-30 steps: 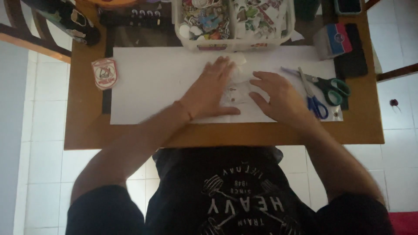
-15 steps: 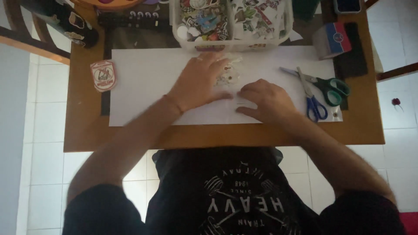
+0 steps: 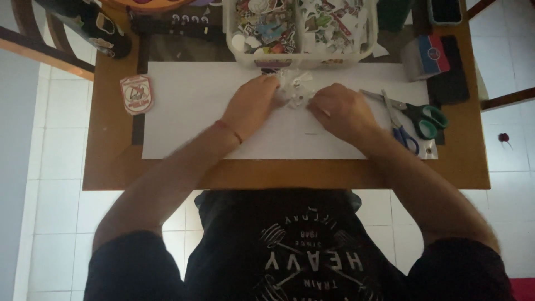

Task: Cutting a sticker with scissors and then inspecting and sorting a stack of small printed cards at a workstation.

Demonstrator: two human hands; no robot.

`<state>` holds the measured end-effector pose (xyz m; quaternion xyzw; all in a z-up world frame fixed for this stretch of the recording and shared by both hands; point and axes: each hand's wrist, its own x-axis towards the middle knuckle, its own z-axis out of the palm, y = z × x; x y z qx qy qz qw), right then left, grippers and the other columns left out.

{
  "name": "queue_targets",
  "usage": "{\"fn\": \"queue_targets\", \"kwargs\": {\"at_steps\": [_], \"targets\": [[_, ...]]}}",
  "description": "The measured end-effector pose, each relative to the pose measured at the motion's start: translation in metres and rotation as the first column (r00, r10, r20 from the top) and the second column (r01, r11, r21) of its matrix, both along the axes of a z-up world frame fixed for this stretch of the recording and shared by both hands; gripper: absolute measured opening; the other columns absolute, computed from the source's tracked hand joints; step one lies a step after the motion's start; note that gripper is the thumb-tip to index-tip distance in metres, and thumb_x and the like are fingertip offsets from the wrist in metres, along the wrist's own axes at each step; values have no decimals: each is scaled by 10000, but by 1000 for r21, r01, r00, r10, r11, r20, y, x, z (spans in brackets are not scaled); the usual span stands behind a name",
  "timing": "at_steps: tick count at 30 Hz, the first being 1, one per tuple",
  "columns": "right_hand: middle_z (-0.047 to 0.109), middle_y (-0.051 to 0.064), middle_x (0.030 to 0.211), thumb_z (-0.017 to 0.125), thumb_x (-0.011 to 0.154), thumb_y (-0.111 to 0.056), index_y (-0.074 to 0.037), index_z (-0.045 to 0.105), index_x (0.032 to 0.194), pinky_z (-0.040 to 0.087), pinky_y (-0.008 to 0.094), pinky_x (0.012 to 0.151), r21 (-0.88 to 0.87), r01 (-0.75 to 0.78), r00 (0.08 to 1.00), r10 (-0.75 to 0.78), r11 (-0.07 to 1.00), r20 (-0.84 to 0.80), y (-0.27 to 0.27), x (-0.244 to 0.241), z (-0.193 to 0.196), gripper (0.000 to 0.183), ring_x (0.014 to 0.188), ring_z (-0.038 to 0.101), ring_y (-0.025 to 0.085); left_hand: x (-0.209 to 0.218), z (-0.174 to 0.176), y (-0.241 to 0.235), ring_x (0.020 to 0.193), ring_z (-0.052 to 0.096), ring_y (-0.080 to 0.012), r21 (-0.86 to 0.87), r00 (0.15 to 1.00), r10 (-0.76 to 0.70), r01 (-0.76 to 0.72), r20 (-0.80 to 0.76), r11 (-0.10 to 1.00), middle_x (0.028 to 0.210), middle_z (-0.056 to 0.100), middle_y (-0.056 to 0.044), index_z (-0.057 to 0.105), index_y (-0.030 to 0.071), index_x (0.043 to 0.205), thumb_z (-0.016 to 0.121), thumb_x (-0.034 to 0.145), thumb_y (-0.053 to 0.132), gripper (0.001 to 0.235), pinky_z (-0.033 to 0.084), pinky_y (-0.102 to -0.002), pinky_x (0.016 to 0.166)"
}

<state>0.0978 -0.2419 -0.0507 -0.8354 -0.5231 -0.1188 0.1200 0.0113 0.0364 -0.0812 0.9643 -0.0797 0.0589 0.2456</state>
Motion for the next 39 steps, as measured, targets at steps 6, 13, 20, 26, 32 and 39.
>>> {"fn": "queue_targets", "kwargs": {"at_steps": [6, 13, 20, 26, 32, 39], "targets": [[800, -26, 1048, 807, 1051, -279, -206, 830, 1070, 627, 347, 871, -194, -69, 973, 109, 979, 201, 14, -8, 12, 79, 1057, 769, 202, -4, 36, -14, 1400, 676, -392, -254, 994, 22, -50, -110, 966, 1466, 699, -145, 667, 170, 1512, 628, 1183, 194, 331, 548, -536, 1161], [826, 9, 1196, 795, 1110, -249, -149, 857, 1118, 609, 323, 961, -78, -100, 990, 106, 992, 89, 9, -3, 16, 118, 1191, 787, 199, -51, 47, -18, 1086, 736, -451, 120, 982, -182, 175, 48, 977, 1202, 757, -295, 799, -7, 1188, 584, 1200, 124, 253, 613, -504, 958], [759, 24, 1121, 649, 1150, -241, -163, 762, 1172, 591, 378, 961, -284, -149, 981, 177, 947, 75, 30, -18, 43, 139, 1121, 755, 238, -16, 26, -19, 1110, 709, -434, 177, 954, -255, 226, 161, 958, 1232, 716, -272, 764, -35, 1201, 582, 1209, 157, 265, 589, -488, 924], [771, 54, 1278, 709, 1144, -297, -128, 779, 1326, 571, 395, 1111, -248, -125, 986, 148, 961, 78, 8, -11, 11, 258, 1284, 737, 240, -38, 27, -18, 972, 719, -321, 249, 966, -193, 147, 171, 957, 1050, 709, -131, 794, 51, 1082, 595, 1199, 218, 285, 574, -417, 848], [744, 83, 1381, 685, 1149, -369, -97, 739, 1427, 530, 427, 1203, -240, -120, 991, 132, 963, 35, 15, -18, 12, 392, 1377, 694, 258, -39, 26, -24, 1040, 728, -318, 209, 973, -108, 64, 204, 976, 1084, 730, -131, 798, 37, 1143, 648, 1160, 212, 231, 576, -418, 868], [766, 51, 1390, 837, 1028, -337, -171, 808, 1326, 551, 429, 1189, -14, -135, 981, 135, 991, 141, -17, -5, -3, 342, 1346, 728, 240, -40, 20, -21, 964, 742, -294, 316, 965, -90, 7, 248, 949, 976, 714, -93, 782, 73, 1053, 659, 1147, 274, 254, 593, -409, 808]]}}
